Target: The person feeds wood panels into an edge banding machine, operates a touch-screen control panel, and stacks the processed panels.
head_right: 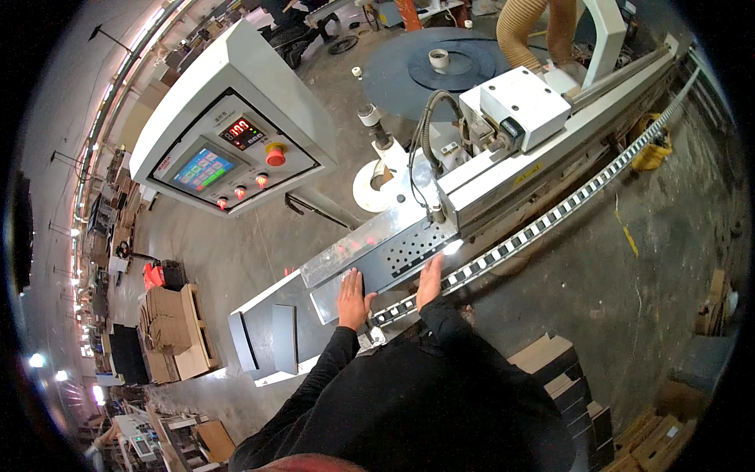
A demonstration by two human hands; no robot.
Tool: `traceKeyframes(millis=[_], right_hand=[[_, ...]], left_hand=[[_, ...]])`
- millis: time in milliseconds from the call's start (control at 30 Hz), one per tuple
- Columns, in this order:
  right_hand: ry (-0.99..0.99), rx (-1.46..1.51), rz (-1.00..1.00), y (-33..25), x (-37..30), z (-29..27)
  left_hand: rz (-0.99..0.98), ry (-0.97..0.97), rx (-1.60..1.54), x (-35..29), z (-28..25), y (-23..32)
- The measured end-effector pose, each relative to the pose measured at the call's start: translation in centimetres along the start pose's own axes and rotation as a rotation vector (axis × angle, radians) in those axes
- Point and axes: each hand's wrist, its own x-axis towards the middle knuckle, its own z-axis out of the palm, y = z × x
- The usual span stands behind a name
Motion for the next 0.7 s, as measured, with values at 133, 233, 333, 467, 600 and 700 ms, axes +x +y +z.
traceKeyframes(millis=[133,233,333,467,600,700], right_hand=[[0.051,0.01,-0.087,-2.4,2.3,-0.8],[0.061,0.031,-0.096,-5.5,3.9,-1.8],[0.052,0.032,-0.112,-8.5,4.9,-1.8],[0.064,0.059,-0.167,-10.7,8.5,-4.5],[0.027,-0.002,-0.178,-13.0,11.1,-7.1],[0.064,-0.258,-0.169,-14.1,10.8,-7.9]], left_hand=[[0.036,0.045,0.011,2.2,1.1,2.5],[0.035,0.055,0.045,4.1,2.0,4.8],[-0.025,0.067,0.078,5.0,2.7,6.7],[0.002,0.13,-0.027,7.4,3.0,9.5],[-0.005,0.223,-0.124,9.3,3.0,11.4],[-0.027,0.245,-0.132,8.8,3.8,10.9]])
